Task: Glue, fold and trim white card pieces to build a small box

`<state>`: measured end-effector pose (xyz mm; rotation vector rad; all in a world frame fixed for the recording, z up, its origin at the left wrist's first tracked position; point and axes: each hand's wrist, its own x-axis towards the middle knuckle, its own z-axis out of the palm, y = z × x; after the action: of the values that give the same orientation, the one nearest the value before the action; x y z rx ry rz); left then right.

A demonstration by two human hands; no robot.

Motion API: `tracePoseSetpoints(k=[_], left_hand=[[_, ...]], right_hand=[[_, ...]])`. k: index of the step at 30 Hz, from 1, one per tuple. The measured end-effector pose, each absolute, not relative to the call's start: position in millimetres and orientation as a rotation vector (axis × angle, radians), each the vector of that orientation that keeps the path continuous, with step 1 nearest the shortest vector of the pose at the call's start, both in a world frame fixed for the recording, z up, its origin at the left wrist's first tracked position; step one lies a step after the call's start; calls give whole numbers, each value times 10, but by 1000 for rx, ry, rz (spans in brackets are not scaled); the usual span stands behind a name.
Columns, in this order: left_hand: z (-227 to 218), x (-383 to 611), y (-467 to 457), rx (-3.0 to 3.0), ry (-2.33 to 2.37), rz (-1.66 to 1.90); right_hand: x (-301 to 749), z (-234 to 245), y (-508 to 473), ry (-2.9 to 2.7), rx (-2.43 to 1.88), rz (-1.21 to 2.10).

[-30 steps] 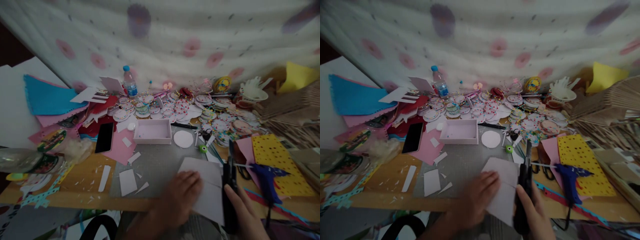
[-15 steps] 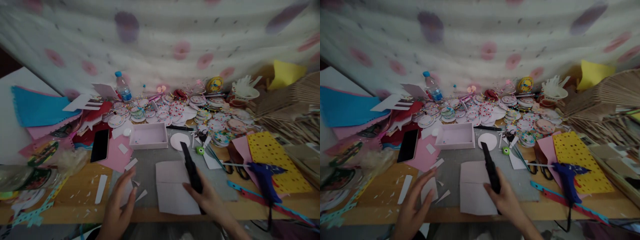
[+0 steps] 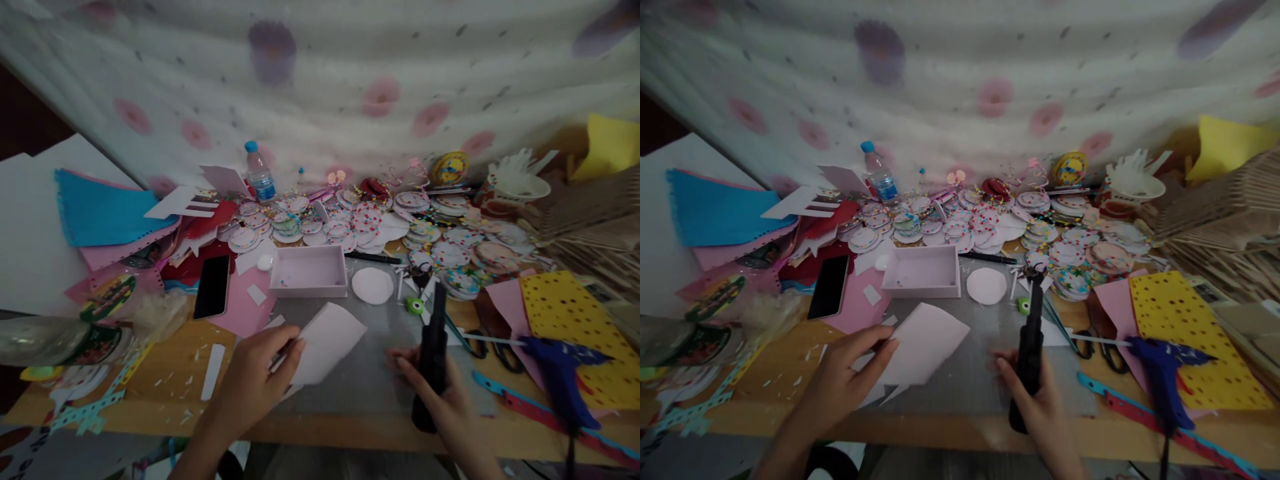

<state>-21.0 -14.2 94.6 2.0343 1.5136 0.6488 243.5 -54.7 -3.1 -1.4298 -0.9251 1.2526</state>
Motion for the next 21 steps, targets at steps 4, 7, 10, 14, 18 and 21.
tracePoseSetpoints(k=[4, 7, 10, 14, 18, 21], left_hand=[[1137, -189, 26, 2496, 1371, 416], [1083, -72, 104, 2579, 1326, 270], [951, -2, 134, 2570, 1357, 273], [870, -26, 142, 2516, 1398, 351], [941, -103, 189, 2151, 1374, 427], [960, -161, 264, 1706, 1282, 425]], right_hand=[[2562, 25, -596, -1002, -1565, 1162], [2544, 129, -640, -1138, -1611, 1091], [2473, 238, -680, -1295, -1621, 1052], [2394, 326, -716, -1466, -1608, 990], [2434, 329, -715, -1423, -1590, 990], [2479, 345, -687, -1224, -1554, 1189]])
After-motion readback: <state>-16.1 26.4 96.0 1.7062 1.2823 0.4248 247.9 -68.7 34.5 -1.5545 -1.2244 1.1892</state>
